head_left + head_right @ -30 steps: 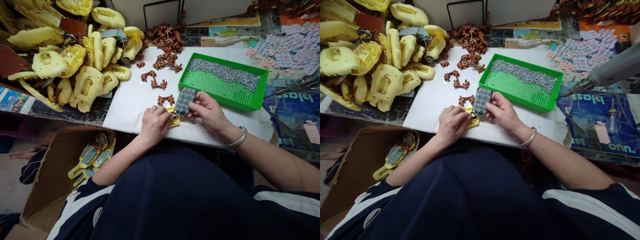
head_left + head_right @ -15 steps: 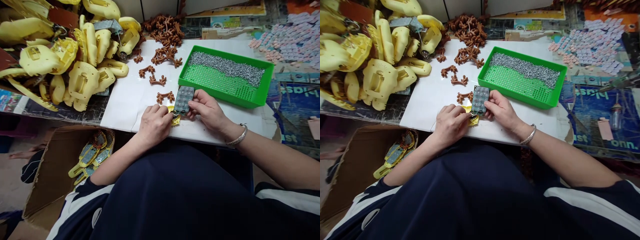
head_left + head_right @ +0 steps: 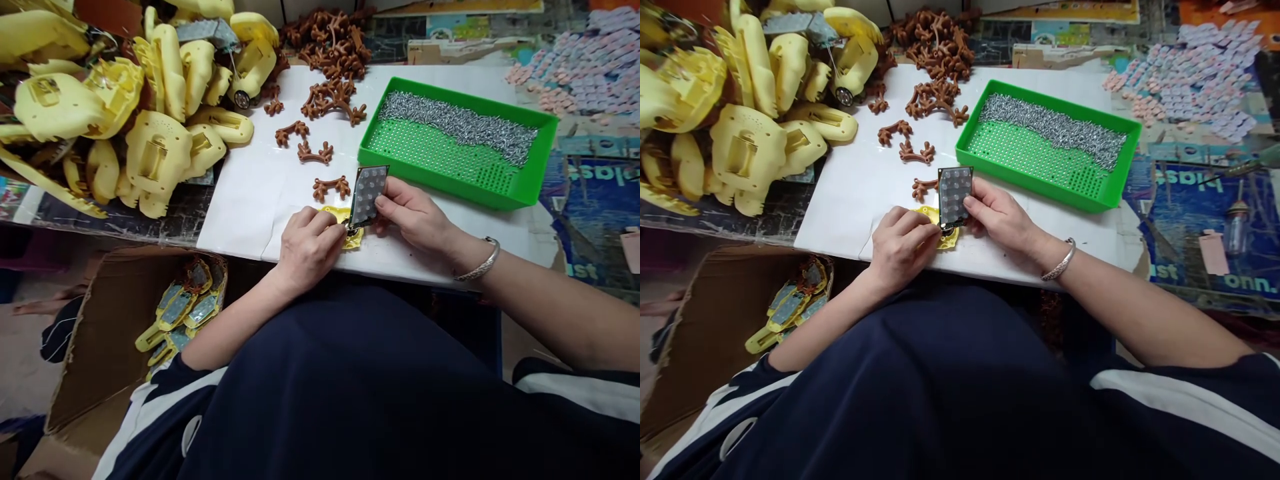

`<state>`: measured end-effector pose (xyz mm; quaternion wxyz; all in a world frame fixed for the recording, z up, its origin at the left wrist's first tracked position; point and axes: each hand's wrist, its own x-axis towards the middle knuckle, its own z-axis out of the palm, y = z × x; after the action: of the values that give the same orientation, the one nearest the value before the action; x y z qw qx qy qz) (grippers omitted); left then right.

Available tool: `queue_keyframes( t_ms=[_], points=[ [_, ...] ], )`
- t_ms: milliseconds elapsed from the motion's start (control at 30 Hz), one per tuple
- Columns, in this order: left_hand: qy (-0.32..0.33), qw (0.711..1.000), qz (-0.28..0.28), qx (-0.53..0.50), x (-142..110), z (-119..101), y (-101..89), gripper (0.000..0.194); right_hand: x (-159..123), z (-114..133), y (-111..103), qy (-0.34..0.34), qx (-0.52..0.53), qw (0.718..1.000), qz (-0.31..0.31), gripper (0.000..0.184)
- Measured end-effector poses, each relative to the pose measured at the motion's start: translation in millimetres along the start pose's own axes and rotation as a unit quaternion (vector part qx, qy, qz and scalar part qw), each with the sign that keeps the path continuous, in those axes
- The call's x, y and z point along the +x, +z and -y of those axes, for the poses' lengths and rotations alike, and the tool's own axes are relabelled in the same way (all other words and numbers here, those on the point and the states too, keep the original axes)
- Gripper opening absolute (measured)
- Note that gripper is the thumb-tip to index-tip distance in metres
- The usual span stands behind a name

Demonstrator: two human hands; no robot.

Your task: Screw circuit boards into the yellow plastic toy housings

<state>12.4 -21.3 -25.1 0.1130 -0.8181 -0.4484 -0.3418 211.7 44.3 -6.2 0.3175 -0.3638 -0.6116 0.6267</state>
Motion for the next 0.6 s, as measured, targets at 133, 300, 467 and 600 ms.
queue_keyframes(
  t_ms=[133, 300, 467, 600],
  points=[
    [0.004, 0.998, 0.054, 0.006, 0.9, 2.3, -6.2, 0.028, -0.2, 2.4, 1.9, -0.016, -0.039, 0.999, -0.003, 0.052],
    [0.030, 0.991, 0.128, -0.027, -3.0, 6.2, -16.5, 0.026, 0.7, 2.1, 0.3, -0.035, -0.091, 0.995, 0.018, 0.055],
    [0.034, 0.991, 0.125, -0.041, -11.9, 9.1, -13.8, 0.023, 4.4, 1.6, -1.2, -0.018, -0.088, 0.995, 0.046, 0.047],
    [0.049, 0.995, 0.086, -0.028, -15.0, 10.4, -8.4, 0.021, 7.1, 2.6, -2.2, -0.015, -0.086, 0.995, 0.057, 0.040]
  ],
)
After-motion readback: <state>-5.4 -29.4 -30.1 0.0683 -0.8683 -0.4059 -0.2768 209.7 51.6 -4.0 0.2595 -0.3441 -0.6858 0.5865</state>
